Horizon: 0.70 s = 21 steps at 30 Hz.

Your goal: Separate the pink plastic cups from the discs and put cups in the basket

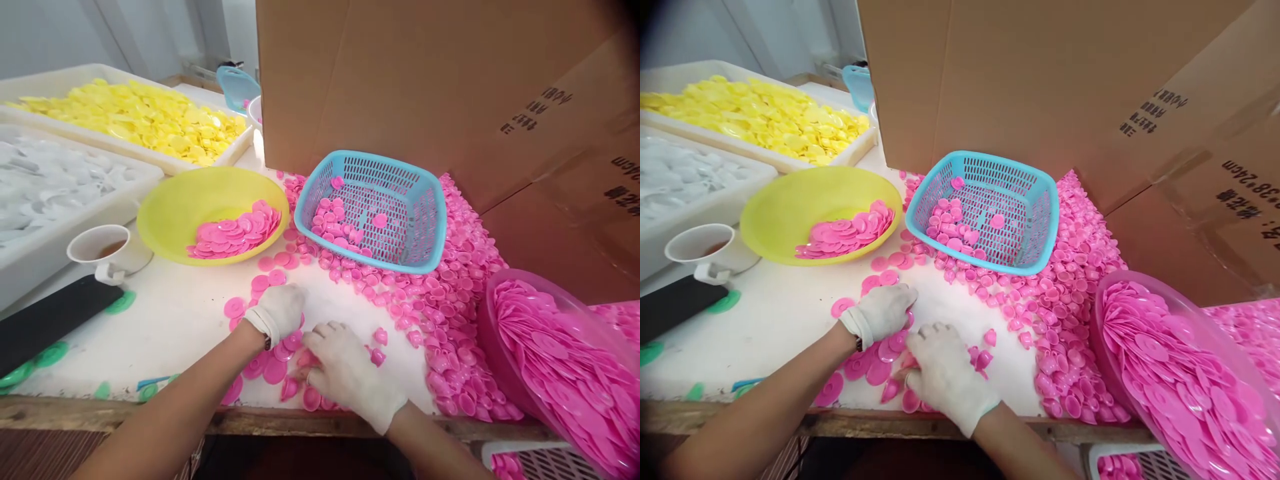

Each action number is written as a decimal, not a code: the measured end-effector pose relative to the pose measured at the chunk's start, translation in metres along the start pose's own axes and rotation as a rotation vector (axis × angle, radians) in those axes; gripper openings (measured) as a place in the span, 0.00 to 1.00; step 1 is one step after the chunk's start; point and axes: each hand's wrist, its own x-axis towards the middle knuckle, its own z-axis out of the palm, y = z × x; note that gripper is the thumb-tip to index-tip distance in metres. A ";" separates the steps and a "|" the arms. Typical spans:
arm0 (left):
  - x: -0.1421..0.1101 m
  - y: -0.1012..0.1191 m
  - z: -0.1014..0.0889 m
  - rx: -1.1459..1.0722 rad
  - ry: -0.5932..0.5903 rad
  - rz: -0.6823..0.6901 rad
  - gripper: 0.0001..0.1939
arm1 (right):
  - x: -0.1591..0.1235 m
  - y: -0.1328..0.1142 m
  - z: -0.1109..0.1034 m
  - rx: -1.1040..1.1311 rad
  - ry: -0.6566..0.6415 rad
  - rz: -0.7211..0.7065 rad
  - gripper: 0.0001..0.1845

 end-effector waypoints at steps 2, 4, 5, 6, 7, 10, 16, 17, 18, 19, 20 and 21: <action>0.003 0.000 0.002 -0.077 0.019 0.005 0.10 | 0.001 0.000 0.006 -0.092 -0.054 -0.022 0.05; 0.006 -0.004 0.002 -0.204 0.061 0.004 0.07 | 0.002 0.010 0.005 0.028 -0.036 -0.026 0.08; 0.007 -0.006 0.002 -0.270 0.095 -0.001 0.07 | 0.002 0.018 0.002 0.139 -0.005 -0.021 0.11; 0.009 -0.008 0.002 -0.329 0.135 -0.007 0.08 | 0.002 0.025 -0.001 0.259 0.029 0.000 0.14; 0.011 -0.010 0.001 -0.379 0.180 -0.011 0.09 | 0.002 0.033 -0.003 0.370 0.056 0.038 0.15; 0.015 -0.014 0.000 -0.557 0.276 0.014 0.08 | 0.005 0.049 -0.006 0.601 0.106 0.205 0.11; 0.014 -0.006 -0.003 -1.510 -0.144 0.019 0.08 | 0.020 0.058 0.005 0.445 0.437 0.304 0.03; 0.013 -0.003 -0.003 -1.639 -0.206 0.031 0.10 | 0.022 0.060 0.006 0.330 0.487 0.277 0.03; 0.014 -0.001 -0.002 -1.731 -0.240 0.044 0.12 | 0.024 0.062 0.006 0.224 0.527 0.228 0.04; 0.014 0.001 0.000 -1.786 -0.242 0.045 0.13 | 0.025 0.064 0.006 0.144 0.552 0.161 0.05; 0.016 0.002 0.002 -1.803 -0.220 0.037 0.14 | 0.026 0.066 0.006 0.102 0.560 0.081 0.07; 0.018 0.003 0.004 -1.784 -0.180 0.024 0.13 | 0.025 0.068 0.005 0.096 0.553 0.001 0.08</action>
